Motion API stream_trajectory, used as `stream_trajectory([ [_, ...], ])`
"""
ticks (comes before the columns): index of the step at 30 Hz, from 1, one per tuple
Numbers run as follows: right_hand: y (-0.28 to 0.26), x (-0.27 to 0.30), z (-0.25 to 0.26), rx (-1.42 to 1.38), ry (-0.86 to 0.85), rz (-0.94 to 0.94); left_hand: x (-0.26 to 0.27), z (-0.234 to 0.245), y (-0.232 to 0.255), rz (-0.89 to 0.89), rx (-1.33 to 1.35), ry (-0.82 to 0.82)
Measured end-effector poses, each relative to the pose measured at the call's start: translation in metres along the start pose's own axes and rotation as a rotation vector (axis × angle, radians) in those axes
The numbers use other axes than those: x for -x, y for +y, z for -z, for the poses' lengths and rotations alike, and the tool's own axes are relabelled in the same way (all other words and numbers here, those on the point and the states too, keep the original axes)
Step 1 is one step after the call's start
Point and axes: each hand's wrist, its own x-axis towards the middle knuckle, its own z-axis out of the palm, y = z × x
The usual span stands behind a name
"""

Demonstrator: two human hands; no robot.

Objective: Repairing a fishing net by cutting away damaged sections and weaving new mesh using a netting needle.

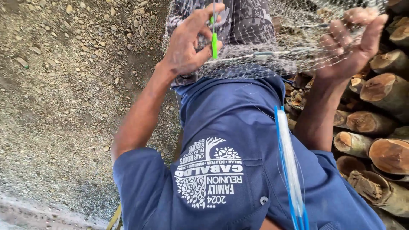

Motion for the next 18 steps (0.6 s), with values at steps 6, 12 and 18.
stream_trajectory([
  [6, -0.03, -0.004, 0.069, -0.009, 0.028, -0.049, 0.019, -0.013, 0.054, -0.072, 0.234, -0.01],
  [12, -0.037, -0.018, 0.08, 0.205, 0.542, 0.093, 0.031, -0.044, 0.08, -0.193, 0.404, -0.015],
  [18, -0.025, -0.037, 0.128, 0.056, 0.315, 0.011, 0.014, -0.076, 0.068, -0.214, 0.307, -0.078],
])
